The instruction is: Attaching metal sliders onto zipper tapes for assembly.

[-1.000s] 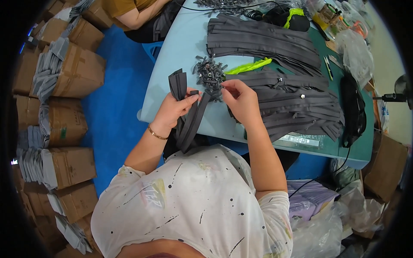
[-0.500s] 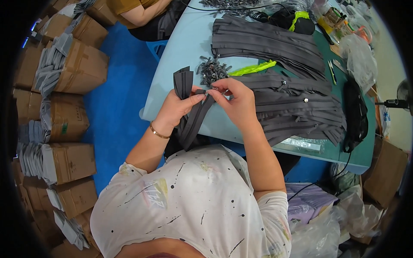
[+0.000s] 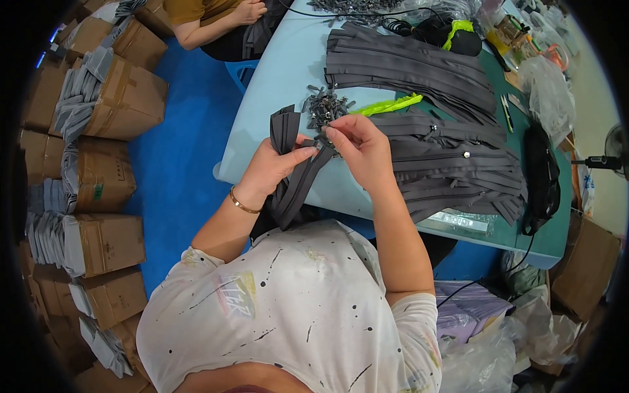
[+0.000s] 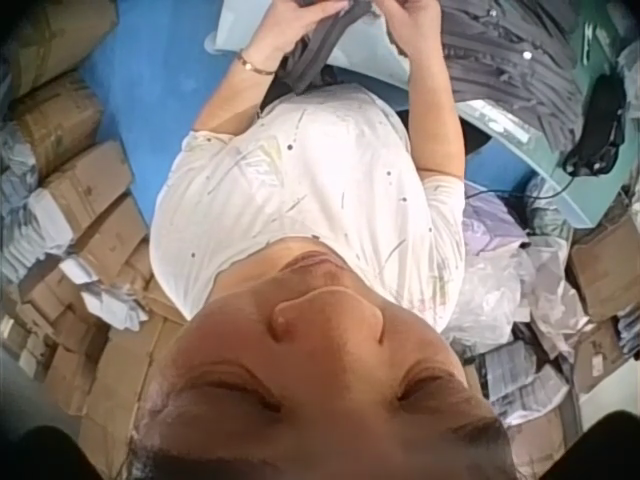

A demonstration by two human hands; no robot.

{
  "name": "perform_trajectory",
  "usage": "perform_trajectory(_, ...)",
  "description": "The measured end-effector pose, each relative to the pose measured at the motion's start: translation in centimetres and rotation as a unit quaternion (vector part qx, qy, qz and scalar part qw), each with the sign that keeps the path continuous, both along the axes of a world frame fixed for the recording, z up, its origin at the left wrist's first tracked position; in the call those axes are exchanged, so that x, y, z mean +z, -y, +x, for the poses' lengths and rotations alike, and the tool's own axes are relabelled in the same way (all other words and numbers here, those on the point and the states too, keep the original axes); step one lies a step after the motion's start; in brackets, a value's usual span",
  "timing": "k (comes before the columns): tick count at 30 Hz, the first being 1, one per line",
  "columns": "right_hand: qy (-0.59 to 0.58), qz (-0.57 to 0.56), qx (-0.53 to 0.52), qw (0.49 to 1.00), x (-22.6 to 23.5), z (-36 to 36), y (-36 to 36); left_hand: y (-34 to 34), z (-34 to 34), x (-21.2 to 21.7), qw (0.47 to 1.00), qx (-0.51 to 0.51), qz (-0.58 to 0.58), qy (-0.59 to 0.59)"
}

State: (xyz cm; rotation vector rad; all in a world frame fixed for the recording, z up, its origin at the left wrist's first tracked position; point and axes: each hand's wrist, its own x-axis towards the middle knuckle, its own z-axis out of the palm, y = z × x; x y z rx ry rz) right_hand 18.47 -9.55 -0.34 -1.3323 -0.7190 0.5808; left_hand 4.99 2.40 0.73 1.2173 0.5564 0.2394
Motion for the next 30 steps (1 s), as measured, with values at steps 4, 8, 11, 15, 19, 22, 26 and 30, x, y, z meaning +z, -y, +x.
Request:
perform_trajectory(4,-0.025,-0.025,-0.002,0.999,0.5,-1.2,-0.6,0.2,0.1,-0.2,1.000,0.020,0.002,-0.001)
perform_trajectory(8,-0.003,-0.039,0.004,0.999,0.5,-1.4,-0.7,0.1,0.0,-0.7,0.999,0.044,0.025,0.005)
perform_trajectory(11,-0.077,-0.052,0.027,0.995,0.0,-1.0,-0.6,0.3,0.0,-0.5,0.999,0.041,0.023,0.005)
perform_trajectory(15,-0.190,-0.057,0.028,0.980,-0.3,-1.1,-0.5,0.7,0.1,-1.1,0.997,0.065,0.019,0.033)
perform_trajectory(19,-0.256,-0.066,0.019,0.964,0.4,-1.5,-0.5,0.5,0.0,-1.1,0.999,0.034,0.033,0.019)
perform_trajectory(22,-0.264,-0.056,0.021,0.963,0.3,-1.5,-0.5,0.5,0.0,-1.0,0.999,0.026,0.025,0.013)
perform_trajectory(26,-0.239,-0.059,0.013,0.969,-0.1,-1.4,-0.5,0.7,0.0,-0.8,0.999,0.032,0.012,0.009)
perform_trajectory(30,-0.220,-0.053,0.011,0.974,-0.2,-1.3,-0.4,0.7,0.0,-0.7,0.999,0.041,0.015,0.006)
